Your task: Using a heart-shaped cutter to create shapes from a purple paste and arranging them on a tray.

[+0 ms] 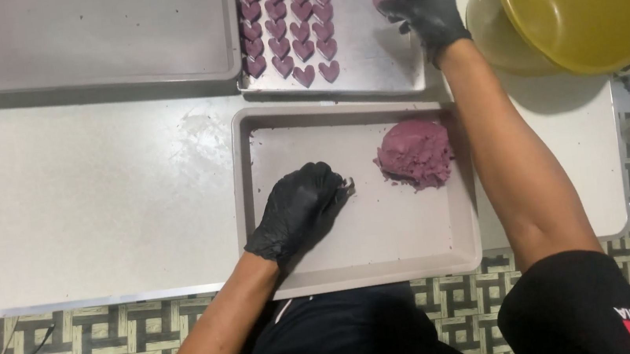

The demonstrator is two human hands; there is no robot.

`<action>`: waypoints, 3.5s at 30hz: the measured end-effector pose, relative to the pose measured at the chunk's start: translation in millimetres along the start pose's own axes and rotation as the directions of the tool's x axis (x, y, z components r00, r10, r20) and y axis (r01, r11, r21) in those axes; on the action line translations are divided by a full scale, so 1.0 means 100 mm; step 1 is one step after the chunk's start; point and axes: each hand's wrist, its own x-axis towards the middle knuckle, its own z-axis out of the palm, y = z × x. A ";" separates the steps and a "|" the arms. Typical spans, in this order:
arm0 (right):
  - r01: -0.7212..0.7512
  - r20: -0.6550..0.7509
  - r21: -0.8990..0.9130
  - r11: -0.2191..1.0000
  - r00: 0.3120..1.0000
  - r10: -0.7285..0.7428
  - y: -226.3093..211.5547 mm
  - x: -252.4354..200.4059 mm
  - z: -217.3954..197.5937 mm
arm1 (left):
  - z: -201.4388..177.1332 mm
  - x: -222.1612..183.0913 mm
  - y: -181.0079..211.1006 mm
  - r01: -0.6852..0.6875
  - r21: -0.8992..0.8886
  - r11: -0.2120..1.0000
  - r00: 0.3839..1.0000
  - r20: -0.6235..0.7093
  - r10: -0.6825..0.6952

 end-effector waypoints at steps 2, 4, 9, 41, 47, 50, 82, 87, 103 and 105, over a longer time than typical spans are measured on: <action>-0.078 -0.087 -0.024 0.997 0.993 0.076 0.16 0.40 0.10 | -0.02 -0.02 -0.01 0.019 -0.007 1.000 0.999 0.031 -0.018; -0.120 -0.107 -0.072 0.990 0.988 0.112 0.18 0.60 0.20 | -0.03 -0.02 0.00 0.017 -0.018 1.000 0.999 0.032 -0.017; -0.112 -0.125 -0.103 0.988 0.987 0.099 0.27 0.99 0.39 | 0.01 -0.03 -0.04 0.030 -0.034 0.999 0.998 0.061 -0.028; 0.052 -0.207 -0.319 0.946 0.970 -0.123 0.55 1.39 0.54 | 0.05 -0.01 -0.08 0.086 -0.030 0.996 0.995 0.060 -0.084; 0.026 -0.169 -0.314 0.949 0.982 -0.083 0.25 1.10 0.31 | -0.12 0.09 -0.01 0.070 -0.091 0.993 0.997 0.030 -0.068; 0.168 -0.122 -0.506 0.846 0.957 -0.264 -0.10 0.64 0.13 | -0.03 0.02 -0.07 0.133 -0.148 0.980 0.989 0.077 -0.122; -0.071 -0.082 -0.637 0.767 0.996 0.024 -0.25 -2.55 -0.33 | -0.09 0.07 0.01 0.117 0.108 0.987 0.958 0.249 -0.140; -0.101 -0.133 -0.665 0.740 0.991 0.016 0.04 -2.75 -0.10 | -0.02 0.03 0.02 0.152 0.091 0.984 0.968 0.190 -0.166; -0.001 -0.316 -0.635 0.773 0.913 -0.259 0.24 -2.87 0.09 | 0.00 0.02 0.02 0.163 -0.070 0.984 0.980 0.127 -0.153; 0.021 -0.313 -0.657 0.753 0.901 -0.298 0.24 -2.86 0.12 | -0.01 0.04 0.05 0.155 -0.075 0.985 0.981 0.132 -0.145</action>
